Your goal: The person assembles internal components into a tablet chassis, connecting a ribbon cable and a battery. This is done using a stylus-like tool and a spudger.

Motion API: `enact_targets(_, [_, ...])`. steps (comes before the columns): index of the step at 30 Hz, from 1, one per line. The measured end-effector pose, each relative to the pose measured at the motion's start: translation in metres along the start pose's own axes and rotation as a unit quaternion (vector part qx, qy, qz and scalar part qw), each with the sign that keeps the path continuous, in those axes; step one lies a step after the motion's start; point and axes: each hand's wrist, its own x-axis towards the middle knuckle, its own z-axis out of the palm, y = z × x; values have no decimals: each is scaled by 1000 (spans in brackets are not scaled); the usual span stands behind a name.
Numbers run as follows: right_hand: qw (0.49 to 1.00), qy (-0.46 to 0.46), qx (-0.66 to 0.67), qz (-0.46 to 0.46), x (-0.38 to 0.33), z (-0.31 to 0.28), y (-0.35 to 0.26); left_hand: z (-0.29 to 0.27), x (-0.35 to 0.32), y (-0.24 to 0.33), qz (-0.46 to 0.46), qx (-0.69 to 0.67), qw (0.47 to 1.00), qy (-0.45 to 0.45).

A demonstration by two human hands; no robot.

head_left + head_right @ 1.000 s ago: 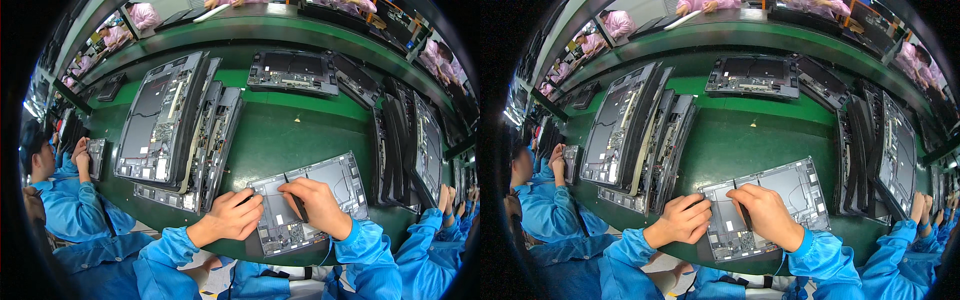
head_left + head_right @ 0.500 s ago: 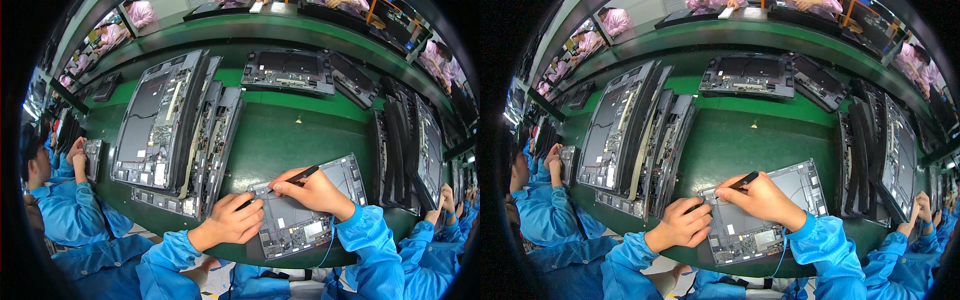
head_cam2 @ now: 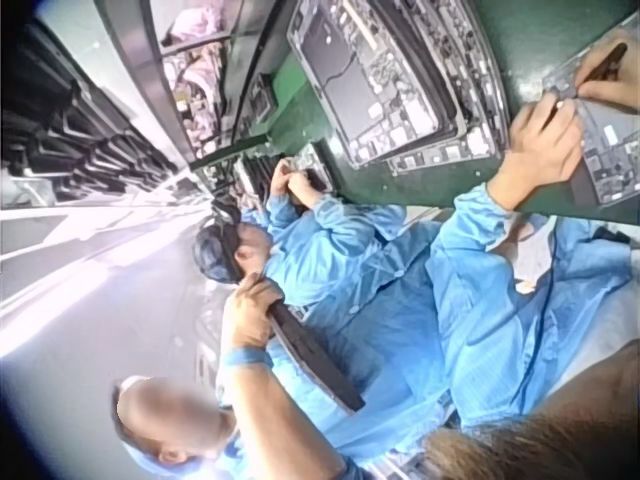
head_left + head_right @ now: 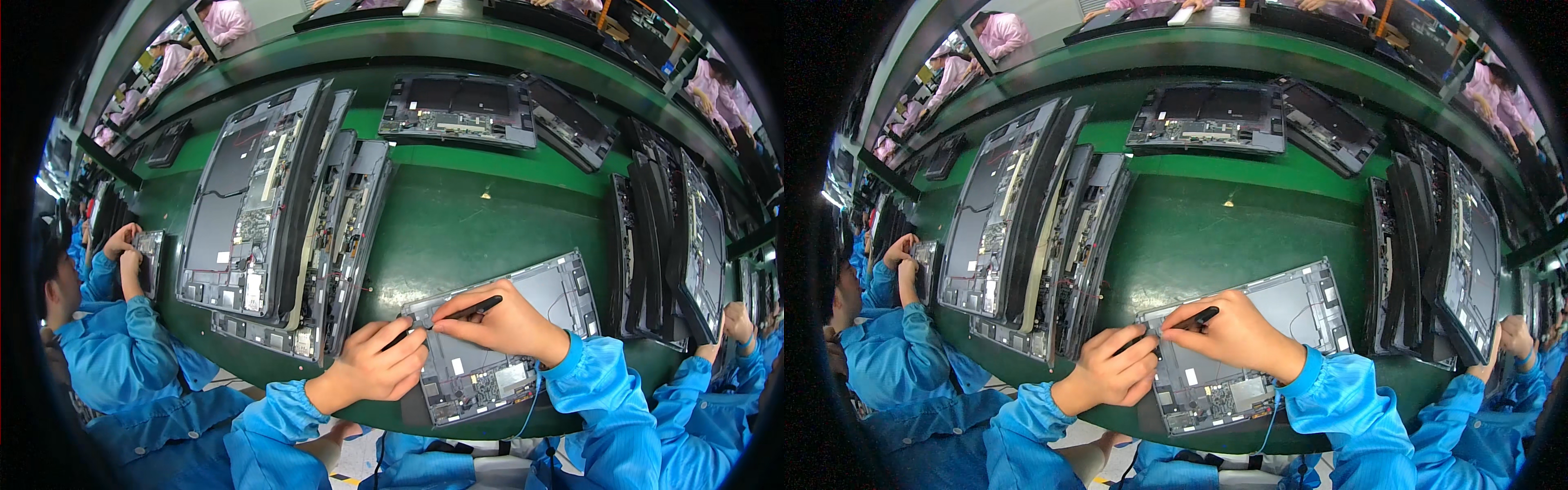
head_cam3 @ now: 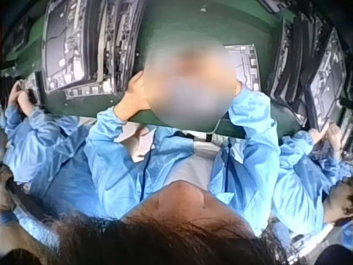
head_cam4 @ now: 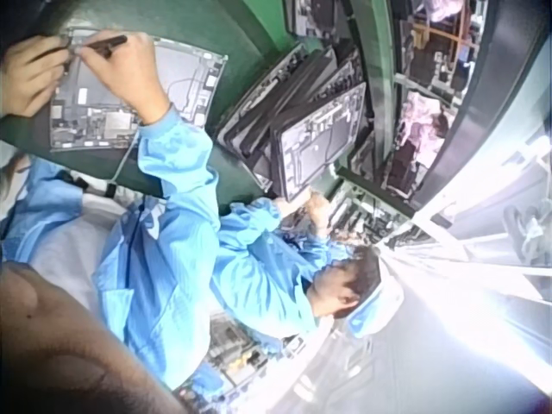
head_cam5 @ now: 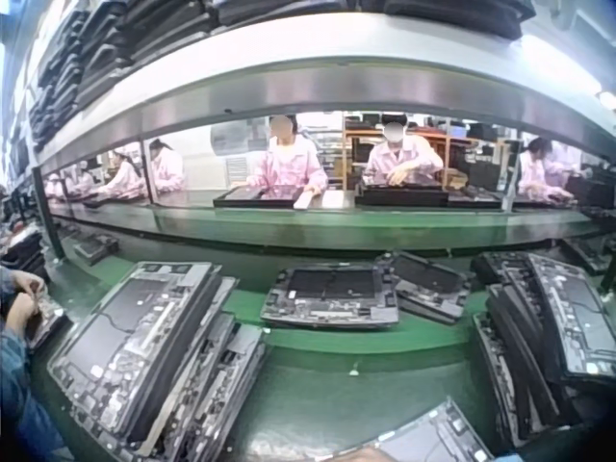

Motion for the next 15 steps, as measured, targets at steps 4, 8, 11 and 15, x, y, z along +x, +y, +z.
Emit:
enact_targets(4, [999,17,-25,-44,0,2,3,1,0,0,-2,0,1000,4])
enact_targets(8, [998,21,-25,-46,-2,2,3,0,1,2,-2,0,1000,4])
enact_targets(11, [998,32,-4,-49,-1,4,5,1,1,1,-4,-1,1000,4])
enact_targets(15, [999,22,-13,-45,-1,3,5,2,0,1,-6,-2,1000,8])
